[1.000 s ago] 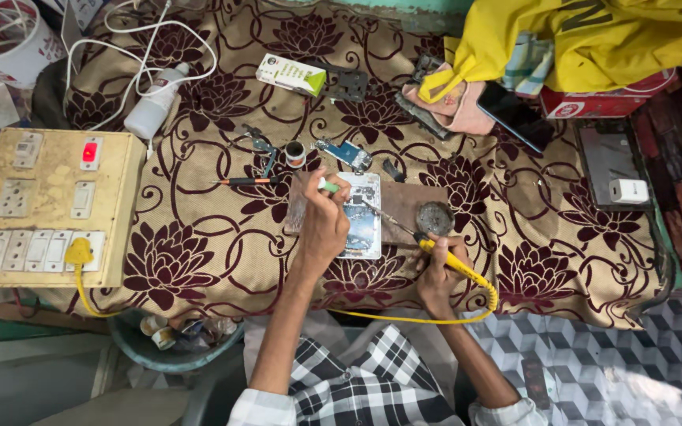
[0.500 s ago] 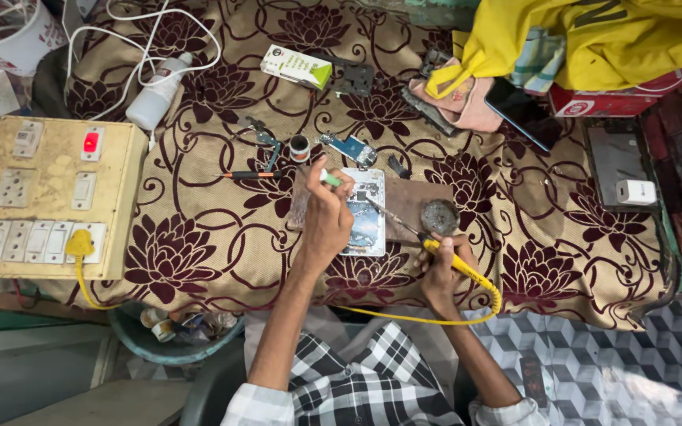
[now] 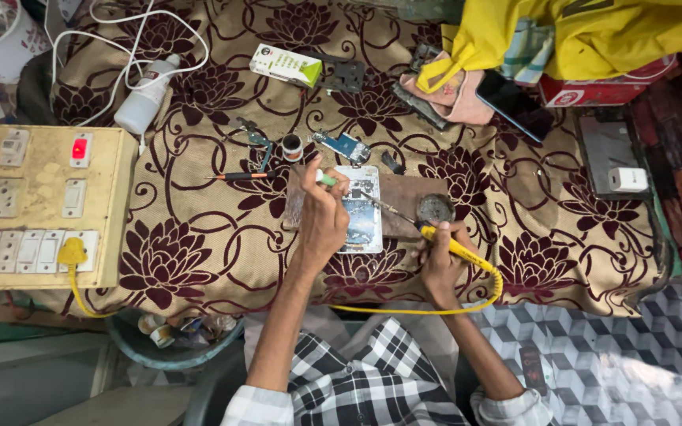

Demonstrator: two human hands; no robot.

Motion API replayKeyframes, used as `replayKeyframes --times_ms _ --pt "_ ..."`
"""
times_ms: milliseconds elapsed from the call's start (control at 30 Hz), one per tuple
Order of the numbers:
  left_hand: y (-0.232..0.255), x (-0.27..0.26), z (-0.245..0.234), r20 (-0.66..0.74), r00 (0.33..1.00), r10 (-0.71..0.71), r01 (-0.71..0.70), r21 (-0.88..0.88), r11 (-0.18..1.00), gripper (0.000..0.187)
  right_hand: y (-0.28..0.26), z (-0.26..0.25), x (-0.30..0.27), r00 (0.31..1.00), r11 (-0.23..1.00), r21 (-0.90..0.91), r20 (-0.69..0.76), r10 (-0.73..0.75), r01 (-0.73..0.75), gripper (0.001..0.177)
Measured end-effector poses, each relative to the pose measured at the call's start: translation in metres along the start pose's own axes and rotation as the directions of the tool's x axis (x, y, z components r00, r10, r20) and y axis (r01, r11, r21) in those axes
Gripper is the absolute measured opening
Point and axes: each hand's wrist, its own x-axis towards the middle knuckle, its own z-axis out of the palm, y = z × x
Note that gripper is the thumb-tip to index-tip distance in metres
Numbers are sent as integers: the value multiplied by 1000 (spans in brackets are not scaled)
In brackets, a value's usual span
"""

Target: The person uses a soldering iron and solder wire to work on a small circuit board placed on a table. They repeatedly apply heat and solder to specific points on the board while holding the tools with both hands.

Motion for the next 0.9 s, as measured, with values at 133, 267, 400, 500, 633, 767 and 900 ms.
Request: replayKeyframes --times_ms 133,267,400,500,633,767,900 --pt "2 2 -3 -6 1000 -18 18 -10 1000 48 -19 9 6 993 993 -4 33 -117 117 30" --pt "4 0 -5 -2 1000 16 -16 -17 1000 51 -37 14 9 978 971 -122 47 -202 206 31" --pt "1 4 -2 -13 1000 -10 10 -12 1000 49 -48 17 18 983 943 -280 30 -181 182 29" --pt "1 1 -1 7 999 -37 37 34 999 47 -53 14 20 971 926 -291 91 -223 240 33" --pt "4 4 -1 -18 1000 -21 21 12 1000 45 -62 11 17 948 890 -331 143 -283 315 31" --pt "6 4 -5 -27 999 -21 21 -11 1000 48 -66 16 4 985 979 -138 102 -138 151 29" --pt "9 8 -6 -10 999 -50 50 -37 998 48 -70 24 9 993 981 -158 59 -104 113 31"
